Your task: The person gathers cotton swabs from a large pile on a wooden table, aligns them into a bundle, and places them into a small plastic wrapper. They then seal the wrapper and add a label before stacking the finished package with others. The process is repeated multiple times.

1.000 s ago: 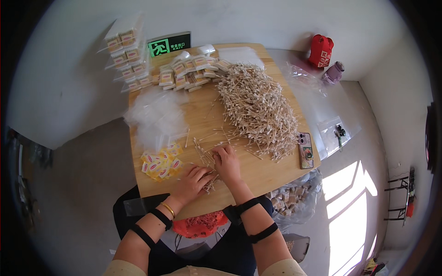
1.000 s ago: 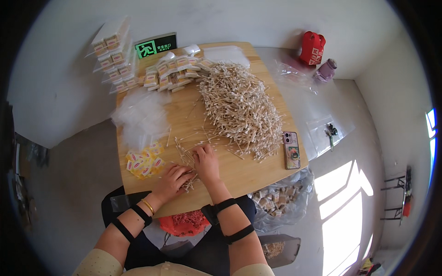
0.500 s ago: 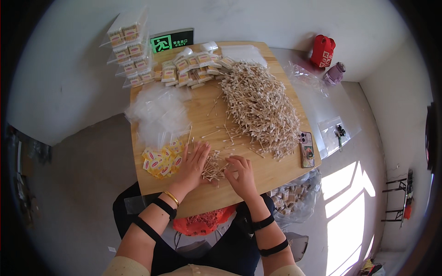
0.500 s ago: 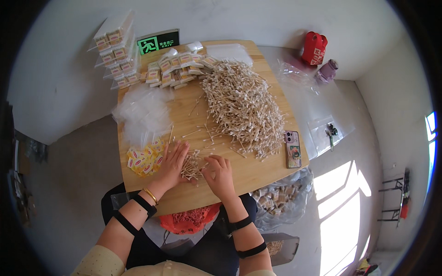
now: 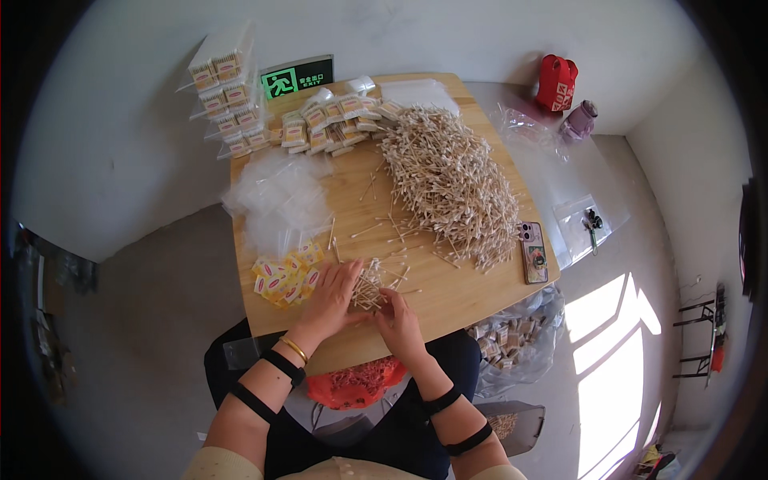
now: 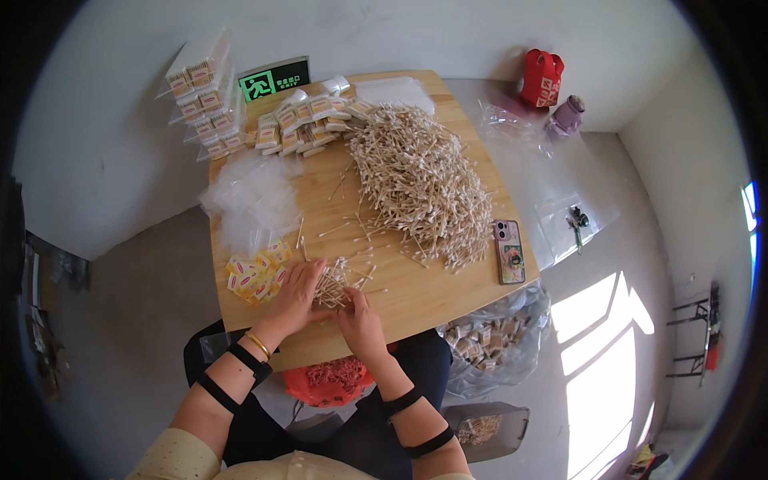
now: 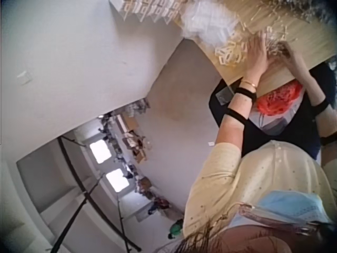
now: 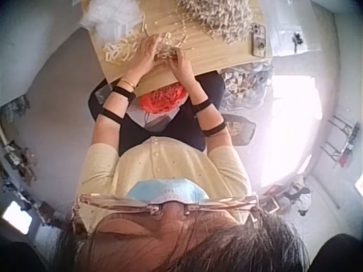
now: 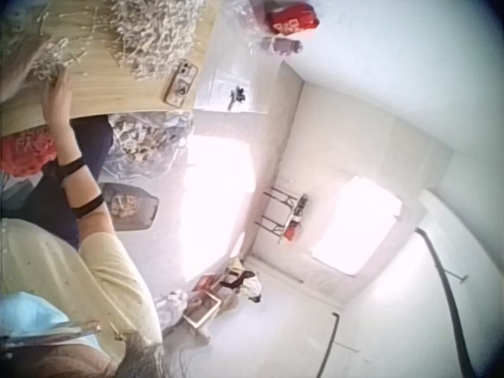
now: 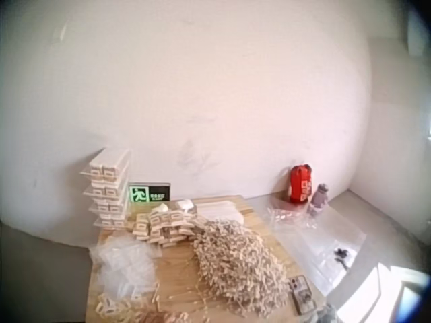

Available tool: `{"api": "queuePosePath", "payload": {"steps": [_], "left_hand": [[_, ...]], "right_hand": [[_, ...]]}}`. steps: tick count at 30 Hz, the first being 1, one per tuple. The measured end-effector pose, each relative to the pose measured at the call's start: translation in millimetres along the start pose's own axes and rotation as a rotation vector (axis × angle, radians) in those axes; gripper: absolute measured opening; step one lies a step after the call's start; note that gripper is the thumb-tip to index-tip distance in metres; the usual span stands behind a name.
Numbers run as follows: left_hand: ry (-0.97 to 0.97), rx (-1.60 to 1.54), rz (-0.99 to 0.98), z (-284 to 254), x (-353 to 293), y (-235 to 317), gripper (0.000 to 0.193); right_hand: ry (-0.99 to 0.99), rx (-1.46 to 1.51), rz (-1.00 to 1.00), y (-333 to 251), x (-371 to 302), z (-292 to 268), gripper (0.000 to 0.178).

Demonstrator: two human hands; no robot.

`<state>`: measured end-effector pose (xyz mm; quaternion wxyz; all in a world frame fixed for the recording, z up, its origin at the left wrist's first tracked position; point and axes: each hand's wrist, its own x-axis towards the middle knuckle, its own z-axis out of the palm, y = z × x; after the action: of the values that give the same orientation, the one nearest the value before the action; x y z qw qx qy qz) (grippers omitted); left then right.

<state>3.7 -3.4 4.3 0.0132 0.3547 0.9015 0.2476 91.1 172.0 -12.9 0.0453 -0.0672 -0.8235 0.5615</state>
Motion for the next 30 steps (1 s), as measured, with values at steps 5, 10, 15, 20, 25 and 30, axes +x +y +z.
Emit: {"api": "queuePosePath", "payload": {"steps": [5,10,15,20,25,30], "left_hand": [[0.044,-0.071,0.002,7,-3,-7,0.105],[0.084,-0.066,-0.004,17,-7,-11,0.103],[0.14,0.047,-0.086,3,2,6,0.103],[0.32,0.049,-0.247,11,5,-7,0.093],[0.187,-0.015,-0.26,14,23,-12,0.077],[0.057,-0.052,-0.092,11,24,-1,0.078]], "right_hand": [[0.04,0.16,-0.008,-1,1,17,0.05],[0.114,-0.089,-0.015,9,6,-5,0.045],[0.202,-0.268,-0.146,23,26,-36,0.048],[0.174,-0.435,-0.183,21,52,-39,0.052],[0.145,-0.423,-0.168,22,76,-35,0.052],[0.097,-0.386,-0.17,23,86,-35,0.052]]}}
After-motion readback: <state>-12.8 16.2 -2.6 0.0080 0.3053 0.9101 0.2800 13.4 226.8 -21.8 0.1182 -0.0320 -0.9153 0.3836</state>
